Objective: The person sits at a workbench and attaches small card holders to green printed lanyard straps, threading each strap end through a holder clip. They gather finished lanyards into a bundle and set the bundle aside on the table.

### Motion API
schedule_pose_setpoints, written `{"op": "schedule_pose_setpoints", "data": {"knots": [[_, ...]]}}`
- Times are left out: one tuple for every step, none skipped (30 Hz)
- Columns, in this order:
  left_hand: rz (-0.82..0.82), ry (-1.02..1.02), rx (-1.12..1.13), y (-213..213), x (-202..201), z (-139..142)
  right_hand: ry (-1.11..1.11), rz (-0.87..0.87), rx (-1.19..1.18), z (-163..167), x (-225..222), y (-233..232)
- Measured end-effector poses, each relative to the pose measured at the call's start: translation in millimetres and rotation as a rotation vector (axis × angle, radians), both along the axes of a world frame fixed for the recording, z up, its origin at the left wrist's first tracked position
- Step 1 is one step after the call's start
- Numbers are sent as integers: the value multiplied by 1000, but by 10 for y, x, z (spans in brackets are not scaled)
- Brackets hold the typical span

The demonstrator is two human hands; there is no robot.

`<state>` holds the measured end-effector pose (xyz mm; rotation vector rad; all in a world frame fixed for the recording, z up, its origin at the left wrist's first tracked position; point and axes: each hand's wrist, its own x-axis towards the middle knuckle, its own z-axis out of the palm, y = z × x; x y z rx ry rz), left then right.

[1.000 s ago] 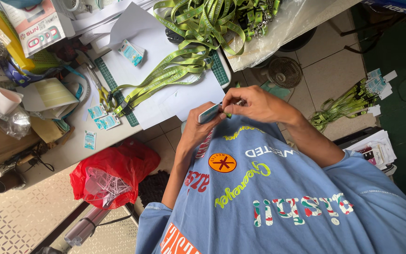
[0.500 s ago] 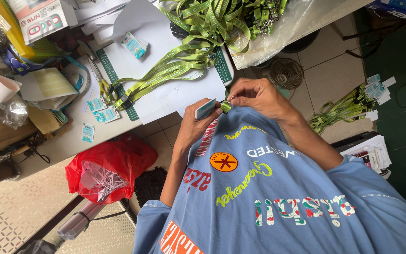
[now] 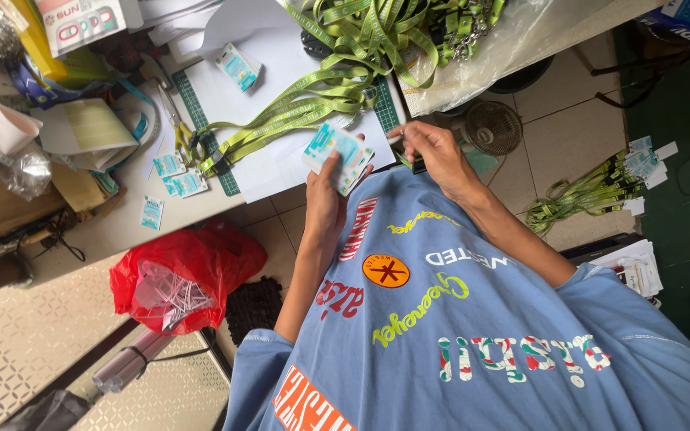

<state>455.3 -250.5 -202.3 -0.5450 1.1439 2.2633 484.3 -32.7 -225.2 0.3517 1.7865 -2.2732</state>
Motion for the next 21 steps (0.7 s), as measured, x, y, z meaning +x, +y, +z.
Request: {"op": "schedule_pose_setpoints", "data": {"knots": [[54, -51, 19, 20, -3, -28, 4, -20, 27, -26, 4, -15], [110, -102, 36, 48, -11, -67, 7, -38, 53, -47, 1, -33], [171, -154, 50, 63, -12, -109, 9, -52, 74, -60, 5, -67], [190, -196, 45, 69, -2, -154, 33, -44, 94, -62, 22, -92], [209, -236, 41, 78, 6, -202, 60, -36, 113, -56, 36, -106], [223, -270, 42, 87, 0, -253, 94, -32, 137, -54, 29, -126], [223, -285, 47, 95, 5, -297, 110, -31, 160, -48, 29, -154], [220, -302, 54, 106, 14, -341, 126, -33, 185, -40, 38, -183], [214, -318, 62, 114, 20, -377, 143, -37, 212, -33, 41, -209], [225, -334, 68, 124, 25, -408, 146, -61, 169, -28, 45, -238], [234, -352, 76, 139, 32, -433, 148, -85, 126, -27, 50, -273], [245, -370, 82, 148, 37, -448, 150, -108, 81, -26, 48, -300], [244, -374, 93, 161, 43, -456, 165, -102, 83, -28, 45, -319], [244, -378, 104, 174, 47, -455, 180, -95, 84, -33, 41, -336], [245, -384, 116, 184, 46, -441, 194, -86, 86, -34, 36, -348], [226, -384, 125, 192, 47, -421, 197, -71, 111, -43, 27, -360], [207, -385, 135, 195, 48, -388, 200, -56, 135, -49, 21, -370], [188, -387, 145, 198, 49, -349, 202, -41, 161, -54, 21, -375], [203, -442, 132, 196, 48, -304, 204, -43, 191, -58, 19, -378], [217, -497, 120, 188, 45, -260, 207, -45, 222, -59, 23, -381], [232, -552, 107, 182, 44, -219, 209, -47, 252, -58, 25, -384]]}}
